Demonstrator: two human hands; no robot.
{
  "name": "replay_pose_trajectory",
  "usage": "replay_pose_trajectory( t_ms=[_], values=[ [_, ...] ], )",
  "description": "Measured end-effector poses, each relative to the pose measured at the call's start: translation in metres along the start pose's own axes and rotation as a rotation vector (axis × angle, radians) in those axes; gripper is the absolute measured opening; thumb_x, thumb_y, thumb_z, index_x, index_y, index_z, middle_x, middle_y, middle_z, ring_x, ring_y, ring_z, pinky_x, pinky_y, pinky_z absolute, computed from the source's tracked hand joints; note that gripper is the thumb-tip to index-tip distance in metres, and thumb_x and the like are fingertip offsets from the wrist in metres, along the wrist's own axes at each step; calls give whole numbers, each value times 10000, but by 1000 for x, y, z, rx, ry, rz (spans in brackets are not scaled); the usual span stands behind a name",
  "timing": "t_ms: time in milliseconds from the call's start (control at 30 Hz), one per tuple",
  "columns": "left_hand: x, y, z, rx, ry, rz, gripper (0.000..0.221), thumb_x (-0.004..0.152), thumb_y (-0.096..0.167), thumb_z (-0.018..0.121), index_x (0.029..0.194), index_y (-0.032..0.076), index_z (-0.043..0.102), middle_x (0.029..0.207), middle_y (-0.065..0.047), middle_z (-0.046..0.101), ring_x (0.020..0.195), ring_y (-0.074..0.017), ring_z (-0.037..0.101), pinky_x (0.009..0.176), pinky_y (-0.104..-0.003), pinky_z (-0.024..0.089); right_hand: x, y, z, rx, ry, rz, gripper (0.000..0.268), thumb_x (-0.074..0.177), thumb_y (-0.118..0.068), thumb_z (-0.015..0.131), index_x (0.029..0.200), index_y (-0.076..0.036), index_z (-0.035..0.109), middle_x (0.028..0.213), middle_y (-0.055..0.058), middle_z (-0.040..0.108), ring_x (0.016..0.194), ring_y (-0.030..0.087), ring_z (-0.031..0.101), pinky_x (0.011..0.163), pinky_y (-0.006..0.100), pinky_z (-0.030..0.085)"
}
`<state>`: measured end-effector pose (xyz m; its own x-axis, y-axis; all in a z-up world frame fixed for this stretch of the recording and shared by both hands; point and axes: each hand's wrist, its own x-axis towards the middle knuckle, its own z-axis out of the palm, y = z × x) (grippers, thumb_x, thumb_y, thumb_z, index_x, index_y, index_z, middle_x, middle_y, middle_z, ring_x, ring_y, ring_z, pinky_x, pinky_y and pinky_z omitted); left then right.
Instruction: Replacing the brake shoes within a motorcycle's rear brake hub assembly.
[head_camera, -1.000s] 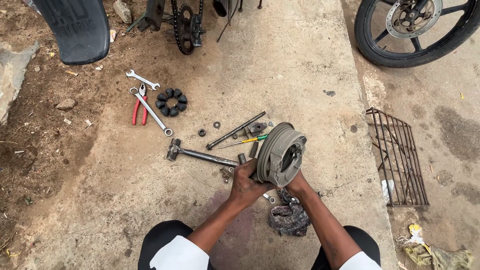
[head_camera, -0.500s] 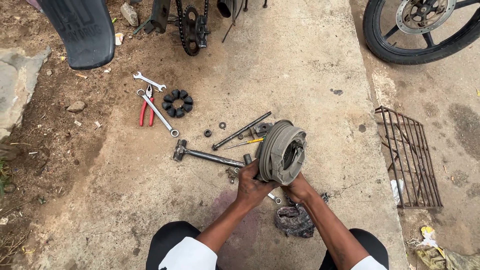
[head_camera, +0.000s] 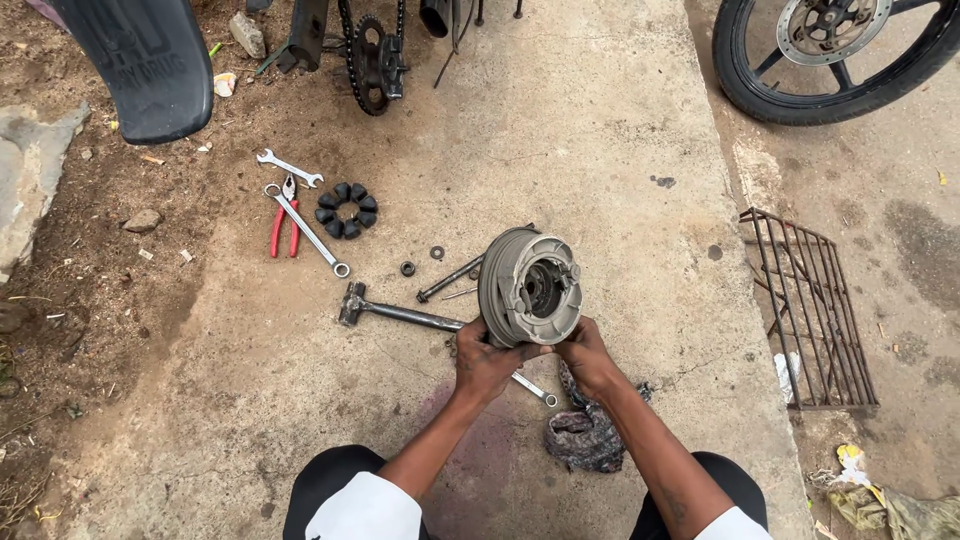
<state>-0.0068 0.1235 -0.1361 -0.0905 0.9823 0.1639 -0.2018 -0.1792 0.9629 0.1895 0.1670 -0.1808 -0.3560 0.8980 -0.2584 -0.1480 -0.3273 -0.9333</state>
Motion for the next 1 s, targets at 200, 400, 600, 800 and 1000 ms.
replay_pose_trajectory(
  t_ms=[200, 400, 600, 800, 1000],
  values=[
    [1, 8, -3, 91, -1, -82, 469, 678, 259, 939, 1028, 20, 737, 919, -79, 807, 852, -151, 799, 753, -297, 696, -10, -29, 28, 67, -23, 87, 464, 768, 90, 713, 1216, 14, 620, 1206, 109, 718, 1145, 224, 690, 1104, 414, 532],
    [3, 11, -4, -96, -41, -28, 424, 706, 182, 929, 1033, 6, 723, 944, -93, 798, 866, -157, 794, 768, -281, 697, -2, 29, -20, 446, -298, -61, 443, 853, 18, 714, 1245, 136, 544, 1069, 122, 614, 1051, 235, 576, 1124, 450, 476],
    [14, 26, -8, -99, -41, -154, 374, 676, 136, 922, 974, -10, 750, 876, -100, 797, 767, -168, 787, 666, -288, 695, -24, -63, 38, 164, -32, -11, 704, 638, -115, 690, 1319, -23, 537, 1229, 115, 646, 1191, 210, 611, 1137, 360, 422],
    [18, 17, -17, -64, -76, -224, 417, 650, 149, 938, 991, -7, 756, 866, -104, 796, 719, -174, 766, 601, -293, 657, -28, -85, 50, -732, 92, -18, 737, 595, -188, 940, 1244, -16, 636, 1228, 156, 618, 1078, 277, 645, 954, 425, 574],
    [15, 7, -12, -50, -99, -183, 420, 655, 185, 942, 994, 23, 756, 899, -52, 796, 798, -118, 778, 693, -247, 683, -22, -54, 47, -897, 252, -468, 721, 616, -128, 915, 1228, 42, 573, 1048, 129, 691, 885, 232, 706, 766, 365, 605]
  ],
)
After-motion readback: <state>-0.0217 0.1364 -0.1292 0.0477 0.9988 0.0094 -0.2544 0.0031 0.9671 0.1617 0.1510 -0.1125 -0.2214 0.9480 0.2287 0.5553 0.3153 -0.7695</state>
